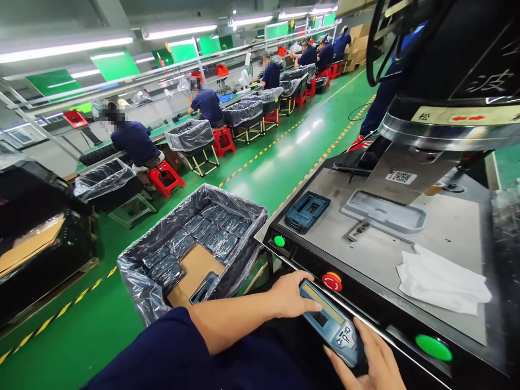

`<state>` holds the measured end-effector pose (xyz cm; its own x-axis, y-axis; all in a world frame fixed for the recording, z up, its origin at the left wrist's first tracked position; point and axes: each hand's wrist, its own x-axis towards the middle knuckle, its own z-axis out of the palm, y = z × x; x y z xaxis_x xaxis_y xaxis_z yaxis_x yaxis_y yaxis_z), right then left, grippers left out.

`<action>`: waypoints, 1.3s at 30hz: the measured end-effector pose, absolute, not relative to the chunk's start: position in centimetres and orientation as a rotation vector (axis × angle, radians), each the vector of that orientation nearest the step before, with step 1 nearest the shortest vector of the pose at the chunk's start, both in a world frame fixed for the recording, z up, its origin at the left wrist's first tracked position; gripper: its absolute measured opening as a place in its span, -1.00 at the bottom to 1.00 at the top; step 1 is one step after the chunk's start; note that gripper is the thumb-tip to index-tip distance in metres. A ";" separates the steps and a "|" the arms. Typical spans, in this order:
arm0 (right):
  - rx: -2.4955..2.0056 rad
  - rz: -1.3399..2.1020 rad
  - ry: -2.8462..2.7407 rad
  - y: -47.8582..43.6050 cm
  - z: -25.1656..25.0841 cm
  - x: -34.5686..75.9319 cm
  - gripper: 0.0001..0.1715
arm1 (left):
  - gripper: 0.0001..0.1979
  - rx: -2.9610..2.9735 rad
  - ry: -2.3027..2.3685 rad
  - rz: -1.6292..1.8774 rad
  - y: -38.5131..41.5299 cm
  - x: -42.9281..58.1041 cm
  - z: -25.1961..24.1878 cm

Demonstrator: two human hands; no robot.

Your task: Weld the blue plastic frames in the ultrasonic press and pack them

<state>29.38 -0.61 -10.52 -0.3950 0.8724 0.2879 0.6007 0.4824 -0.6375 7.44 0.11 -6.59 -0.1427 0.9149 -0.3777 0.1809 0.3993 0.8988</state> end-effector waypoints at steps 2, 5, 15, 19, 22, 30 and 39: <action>-1.244 0.599 -2.104 -0.7 -10.3 29.2 -0.19 | -0.41 0.971 1.563 0.867 0.2 7.5 -6.2; -1.242 0.599 -2.058 -1.1 -9.8 29.0 -0.21 | -0.55 0.860 1.436 0.964 0.2 7.6 -5.3; -1.217 0.694 -1.996 -1.7 -8.8 28.8 -0.15 | -0.57 0.495 1.240 1.109 -0.1 6.9 -3.4; -1.221 0.719 -2.000 -1.8 -8.6 28.8 -0.13 | -0.58 0.477 1.255 1.127 -0.3 7.0 -3.5; -1.224 0.729 -2.005 -1.7 -8.5 28.8 -0.14 | -0.58 0.477 1.256 1.136 -0.3 7.0 -3.5; -1.227 0.857 -1.942 -1.6 -8.0 28.7 -0.15 | -0.57 0.476 1.283 1.111 -0.3 6.9 -3.3; -1.085 2.326 -1.023 -1.0 -6.7 28.9 -0.24 | -0.48 0.651 1.238 0.991 -0.7 6.4 -2.9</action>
